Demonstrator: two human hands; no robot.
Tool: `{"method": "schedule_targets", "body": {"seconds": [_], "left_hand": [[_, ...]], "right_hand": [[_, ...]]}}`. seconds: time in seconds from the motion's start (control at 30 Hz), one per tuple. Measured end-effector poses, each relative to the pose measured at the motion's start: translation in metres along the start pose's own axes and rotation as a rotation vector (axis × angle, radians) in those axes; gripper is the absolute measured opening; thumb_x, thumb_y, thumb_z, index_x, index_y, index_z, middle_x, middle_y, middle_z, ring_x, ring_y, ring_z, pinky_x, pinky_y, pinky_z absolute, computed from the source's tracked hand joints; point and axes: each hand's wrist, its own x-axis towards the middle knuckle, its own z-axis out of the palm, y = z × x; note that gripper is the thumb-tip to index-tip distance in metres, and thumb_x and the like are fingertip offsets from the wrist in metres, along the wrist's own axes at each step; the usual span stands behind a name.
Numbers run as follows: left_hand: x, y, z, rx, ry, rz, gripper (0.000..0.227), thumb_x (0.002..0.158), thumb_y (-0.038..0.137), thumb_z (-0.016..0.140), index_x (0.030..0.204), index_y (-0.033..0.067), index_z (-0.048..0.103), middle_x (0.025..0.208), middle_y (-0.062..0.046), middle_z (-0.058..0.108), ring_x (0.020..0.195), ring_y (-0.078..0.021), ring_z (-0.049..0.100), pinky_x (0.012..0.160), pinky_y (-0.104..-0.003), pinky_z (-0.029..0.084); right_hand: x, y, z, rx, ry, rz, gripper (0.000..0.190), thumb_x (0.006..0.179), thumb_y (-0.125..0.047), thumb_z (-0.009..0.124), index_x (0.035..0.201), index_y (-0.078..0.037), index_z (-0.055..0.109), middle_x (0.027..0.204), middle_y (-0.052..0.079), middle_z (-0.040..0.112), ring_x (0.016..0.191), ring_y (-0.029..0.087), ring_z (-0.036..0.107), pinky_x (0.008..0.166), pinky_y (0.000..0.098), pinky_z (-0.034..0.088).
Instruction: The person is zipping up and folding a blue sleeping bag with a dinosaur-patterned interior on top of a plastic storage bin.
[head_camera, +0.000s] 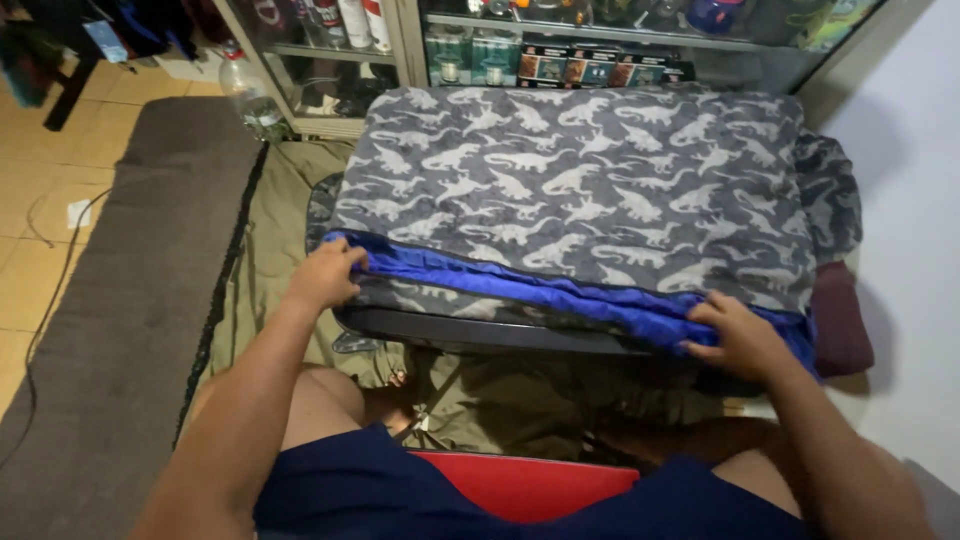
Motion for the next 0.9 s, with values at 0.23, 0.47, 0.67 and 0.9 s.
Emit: {"method": "schedule_targets", "body": {"seconds": [0.23, 0.47, 0.67, 0.9], "left_hand": [[0.016, 0.008, 0.008, -0.157, 0.002, -0.064, 0.028, 0.102, 0.03, 0.06, 0.123, 0.0174, 0.074, 0.12, -0.017, 0.073, 0.119, -0.0396, 0.067, 0.103, -0.054, 0.054], [-0.01, 0.032, -0.061, -0.379, 0.089, -0.279, 0.032, 0.095, 0.055, 0.066, 0.101, 0.0265, 0.081, 0.111, -0.012, 0.078, 0.113, -0.0379, 0.069, 0.096, -0.047, 0.055], [-0.008, 0.039, -0.078, -0.479, 0.059, -0.235, 0.052, 0.078, 0.064, 0.081, 0.1, 0.0161, 0.081, 0.12, -0.017, 0.074, 0.121, -0.0416, 0.064, 0.1, -0.051, 0.053], [0.0, 0.033, -0.067, -0.435, 0.045, -0.294, 0.036, 0.081, 0.057, 0.08, 0.098, 0.0256, 0.084, 0.122, -0.011, 0.074, 0.122, -0.0381, 0.064, 0.099, -0.048, 0.054]], "right_hand": [[-0.009, -0.054, -0.027, 0.019, -0.119, -0.029, 0.09, 0.067, -0.06, 0.088, 0.144, -0.029, 0.052, 0.141, 0.013, 0.061, 0.134, 0.036, 0.059, 0.106, 0.0517, 0.055], [0.003, -0.047, 0.017, -0.217, 0.107, -0.398, 0.055, 0.071, -0.036, 0.083, 0.118, -0.021, 0.058, 0.104, 0.003, 0.056, 0.098, 0.028, 0.064, 0.082, 0.0396, 0.058], [0.007, -0.078, 0.028, -0.272, 0.407, -0.52, 0.069, 0.067, -0.063, 0.081, 0.117, -0.019, 0.062, 0.111, 0.006, 0.06, 0.102, 0.026, 0.063, 0.081, 0.039, 0.053], [0.015, -0.068, 0.048, -0.324, 0.348, -0.431, 0.025, 0.079, -0.032, 0.067, 0.101, -0.022, 0.061, 0.087, 0.001, 0.061, 0.08, 0.024, 0.068, 0.065, 0.0366, 0.055]]}}
